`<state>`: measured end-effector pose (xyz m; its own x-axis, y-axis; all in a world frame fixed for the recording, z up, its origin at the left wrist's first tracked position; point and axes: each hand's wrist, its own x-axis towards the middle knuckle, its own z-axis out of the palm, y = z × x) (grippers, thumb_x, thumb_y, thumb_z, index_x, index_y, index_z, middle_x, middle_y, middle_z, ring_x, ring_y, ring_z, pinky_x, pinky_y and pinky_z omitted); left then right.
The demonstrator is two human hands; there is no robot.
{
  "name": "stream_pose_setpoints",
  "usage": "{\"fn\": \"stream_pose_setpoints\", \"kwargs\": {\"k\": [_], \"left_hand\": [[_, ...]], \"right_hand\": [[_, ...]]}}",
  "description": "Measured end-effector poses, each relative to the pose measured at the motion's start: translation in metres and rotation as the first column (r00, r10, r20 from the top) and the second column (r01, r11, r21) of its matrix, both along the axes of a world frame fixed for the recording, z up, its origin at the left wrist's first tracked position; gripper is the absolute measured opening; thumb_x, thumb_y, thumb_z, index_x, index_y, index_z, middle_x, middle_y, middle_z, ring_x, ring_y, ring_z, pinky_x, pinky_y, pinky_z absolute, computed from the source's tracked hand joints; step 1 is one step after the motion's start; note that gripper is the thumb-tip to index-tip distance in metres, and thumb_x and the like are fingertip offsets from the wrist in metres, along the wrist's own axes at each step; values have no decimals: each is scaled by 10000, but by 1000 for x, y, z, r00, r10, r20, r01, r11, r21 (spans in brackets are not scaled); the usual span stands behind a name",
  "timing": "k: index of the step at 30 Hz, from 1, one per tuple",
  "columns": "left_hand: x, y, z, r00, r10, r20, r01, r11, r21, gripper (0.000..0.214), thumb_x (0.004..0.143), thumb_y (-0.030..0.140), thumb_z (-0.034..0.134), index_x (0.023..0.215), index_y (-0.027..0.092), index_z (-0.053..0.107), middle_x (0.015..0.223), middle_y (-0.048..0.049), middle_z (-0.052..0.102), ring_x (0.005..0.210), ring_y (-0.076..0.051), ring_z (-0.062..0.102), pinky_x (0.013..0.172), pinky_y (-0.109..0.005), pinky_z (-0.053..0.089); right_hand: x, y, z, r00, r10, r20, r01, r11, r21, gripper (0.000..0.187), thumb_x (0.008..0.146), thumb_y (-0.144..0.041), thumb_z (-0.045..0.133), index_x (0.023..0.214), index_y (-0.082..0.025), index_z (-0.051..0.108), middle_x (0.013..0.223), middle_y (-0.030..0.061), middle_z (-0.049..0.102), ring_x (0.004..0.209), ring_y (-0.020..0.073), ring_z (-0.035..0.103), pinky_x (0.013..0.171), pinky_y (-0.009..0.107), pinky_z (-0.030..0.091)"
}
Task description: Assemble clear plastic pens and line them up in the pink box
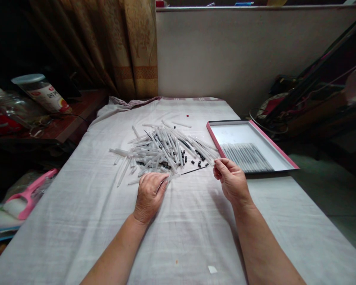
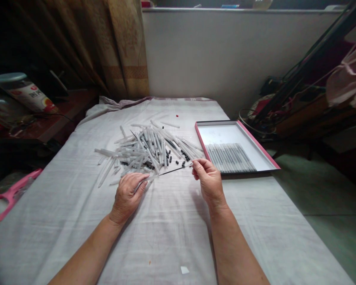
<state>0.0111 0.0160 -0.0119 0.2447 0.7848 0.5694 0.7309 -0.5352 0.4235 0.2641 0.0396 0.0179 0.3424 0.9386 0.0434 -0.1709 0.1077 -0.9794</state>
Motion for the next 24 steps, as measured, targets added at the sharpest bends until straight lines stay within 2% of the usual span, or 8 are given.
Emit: {"fn": "stream_pose_setpoints", "kwargs": {"k": [8, 12, 15, 19, 22, 24], "left_hand": [[2, -1, 3, 1000, -24, -16, 24, 1000, 11, 181, 937, 226, 549, 1087, 206, 648, 972, -59, 731, 960, -222, 639, 931, -416, 442], [6, -3, 5, 999, -47, -24, 47, 999, 5, 179, 941, 229, 543, 1083, 199, 648, 972, -57, 736, 952, -217, 650, 945, -423, 435], [11, -7, 7, 997, -79, -12, 79, 997, -2, 182, 941, 241, 547, 1082, 195, 653, 954, -50, 741, 912, -201, 663, 937, -413, 445], [15, -10, 8, 997, -75, -9, 75, 997, -19, 183, 951, 250, 525, 1071, 191, 649, 927, -56, 743, 859, -196, 668, 863, -380, 484], [14, -10, 7, 998, -59, -3, 59, 998, -17, 193, 967, 261, 493, 1077, 185, 631, 931, -65, 744, 848, -203, 675, 803, -357, 504], [13, -10, 7, 999, -43, 3, 43, 999, -16, 200, 975, 276, 473, 1070, 185, 624, 932, -68, 742, 846, -205, 681, 792, -350, 512]], "right_hand": [[-4, 0, -3, 999, 46, 1, -46, 998, -40, 282, 661, -439, 786, 734, -186, 685, 552, -25, 568, 488, 88, 466, 433, 206, 339], [-23, -7, -5, 985, 104, 137, -92, 992, -92, 266, 661, -422, 770, 763, -178, 733, 607, 14, 640, 520, 119, 538, 441, 224, 387], [-42, -16, -6, 941, 194, 278, -193, 981, -31, 228, 744, -399, 700, 809, -189, 760, 722, 44, 703, 568, 137, 590, 517, 264, 478], [-62, -28, -11, 854, 214, 473, -280, 957, 74, 261, 875, -328, 564, 1027, -223, 748, 896, 62, 722, 686, 153, 644, 641, 291, 538], [-74, -35, -15, 785, 204, 585, -310, 947, 86, 393, 885, -286, 556, 1266, -234, 633, 997, 85, 705, 772, 170, 654, 617, 275, 543], [-80, -38, -18, 760, 225, 610, -349, 933, 91, 500, 881, -280, 566, 1377, -235, 527, 1022, 92, 689, 745, 163, 646, 570, 263, 539]]}}
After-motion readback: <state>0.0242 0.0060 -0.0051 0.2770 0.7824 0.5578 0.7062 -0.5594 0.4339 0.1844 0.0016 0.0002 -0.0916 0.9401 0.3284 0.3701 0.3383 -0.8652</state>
